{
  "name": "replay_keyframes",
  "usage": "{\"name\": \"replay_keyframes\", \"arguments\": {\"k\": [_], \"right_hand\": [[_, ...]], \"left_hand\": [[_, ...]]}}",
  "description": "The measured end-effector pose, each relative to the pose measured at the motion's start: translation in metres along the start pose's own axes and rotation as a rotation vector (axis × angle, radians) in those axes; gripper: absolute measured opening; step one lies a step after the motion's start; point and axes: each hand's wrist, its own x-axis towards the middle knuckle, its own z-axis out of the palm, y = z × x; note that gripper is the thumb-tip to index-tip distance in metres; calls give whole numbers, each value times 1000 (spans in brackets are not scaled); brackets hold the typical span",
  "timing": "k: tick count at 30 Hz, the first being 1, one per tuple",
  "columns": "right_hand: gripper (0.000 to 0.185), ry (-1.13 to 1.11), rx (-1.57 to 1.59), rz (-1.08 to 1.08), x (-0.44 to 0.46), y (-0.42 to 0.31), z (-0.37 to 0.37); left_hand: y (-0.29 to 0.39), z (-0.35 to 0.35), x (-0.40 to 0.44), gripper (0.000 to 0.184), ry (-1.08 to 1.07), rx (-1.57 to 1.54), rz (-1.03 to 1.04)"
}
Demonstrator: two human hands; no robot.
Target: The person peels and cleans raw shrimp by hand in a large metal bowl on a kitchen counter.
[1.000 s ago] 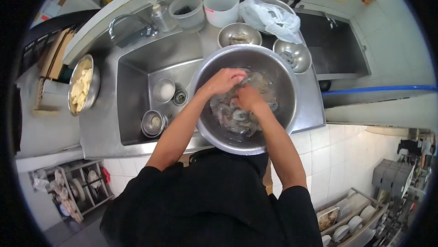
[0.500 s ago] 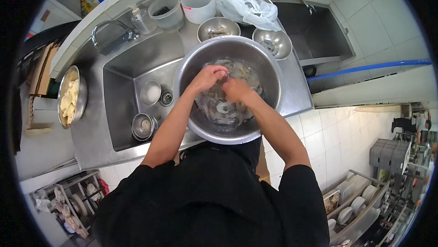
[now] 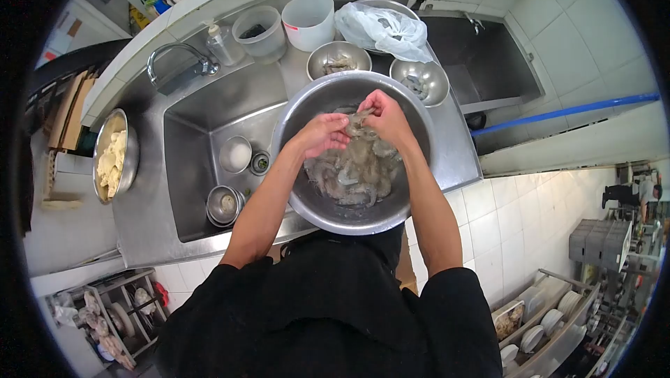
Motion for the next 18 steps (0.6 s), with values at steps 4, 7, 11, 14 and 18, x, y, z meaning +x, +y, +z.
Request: {"name": "replay_keyframes", "arguments": {"k": [4, 7, 11, 14, 18], "right_hand": [[27, -91, -107, 75, -5, -16, 1], [26, -152, -511, 48, -5, -42, -3], [27, -244, -974, -153, 1, -30, 20], [29, -325, -1162, -40, 10, -17, 29], [32, -482, -1087, -30, 24, -45, 32]], "left_hand": [[-5, 4, 2, 23, 58, -1, 99], [1, 11, -6, 22, 244, 483, 276], [-2, 17, -3, 15, 295, 539, 491], [7, 14, -10, 12, 290, 507, 471], [9, -3, -16, 9, 168, 222, 279]]}}
